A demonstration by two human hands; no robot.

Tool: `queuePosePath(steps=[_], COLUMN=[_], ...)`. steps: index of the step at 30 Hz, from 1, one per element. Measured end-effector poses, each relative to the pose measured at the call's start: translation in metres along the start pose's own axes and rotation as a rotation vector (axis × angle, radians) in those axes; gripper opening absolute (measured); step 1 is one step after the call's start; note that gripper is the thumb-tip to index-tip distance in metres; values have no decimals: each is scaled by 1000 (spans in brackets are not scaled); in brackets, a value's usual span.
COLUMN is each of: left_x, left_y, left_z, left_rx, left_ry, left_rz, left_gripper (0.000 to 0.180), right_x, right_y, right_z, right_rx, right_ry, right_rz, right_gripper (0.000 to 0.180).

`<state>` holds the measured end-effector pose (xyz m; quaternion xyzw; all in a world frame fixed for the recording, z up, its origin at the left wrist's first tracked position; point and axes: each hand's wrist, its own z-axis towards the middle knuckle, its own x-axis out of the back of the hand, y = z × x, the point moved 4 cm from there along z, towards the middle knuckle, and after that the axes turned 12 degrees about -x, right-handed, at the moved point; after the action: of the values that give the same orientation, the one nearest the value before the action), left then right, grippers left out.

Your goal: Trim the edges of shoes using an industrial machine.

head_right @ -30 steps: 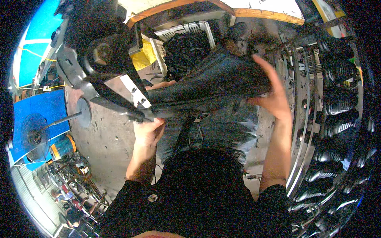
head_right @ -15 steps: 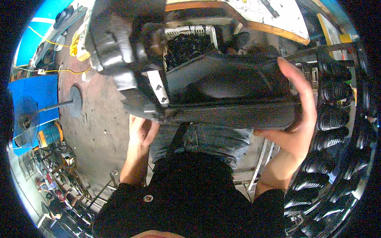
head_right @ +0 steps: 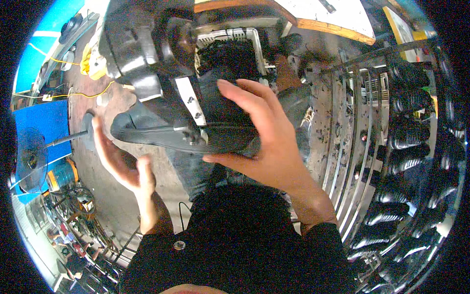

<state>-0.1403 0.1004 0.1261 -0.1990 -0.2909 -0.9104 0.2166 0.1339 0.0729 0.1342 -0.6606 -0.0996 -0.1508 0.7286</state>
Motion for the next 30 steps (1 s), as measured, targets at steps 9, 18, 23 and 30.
queuePosePath(steps=[9, 18, 23, 30], left_x=[-64, -87, -103, -98], left_y=[31, 21, 31, 19], left_z=[47, -5, -20, -47], left_rx=[80, 496, 601, 886], left_ry=[-619, -276, -129, -219], left_rz=[-394, -936, -1151, -1047], left_gripper=[93, 97, 93, 86], right_x=[4, 1, -25, -11], right_y=[-32, 43, 154, 129], right_z=[7, -22, -69, -59], right_rx=[-48, 46, -337, -366], right_ry=[-31, 70, -106, -292], right_rz=[-273, -11, 384, -38], right_gripper=[75, 105, 103, 99])
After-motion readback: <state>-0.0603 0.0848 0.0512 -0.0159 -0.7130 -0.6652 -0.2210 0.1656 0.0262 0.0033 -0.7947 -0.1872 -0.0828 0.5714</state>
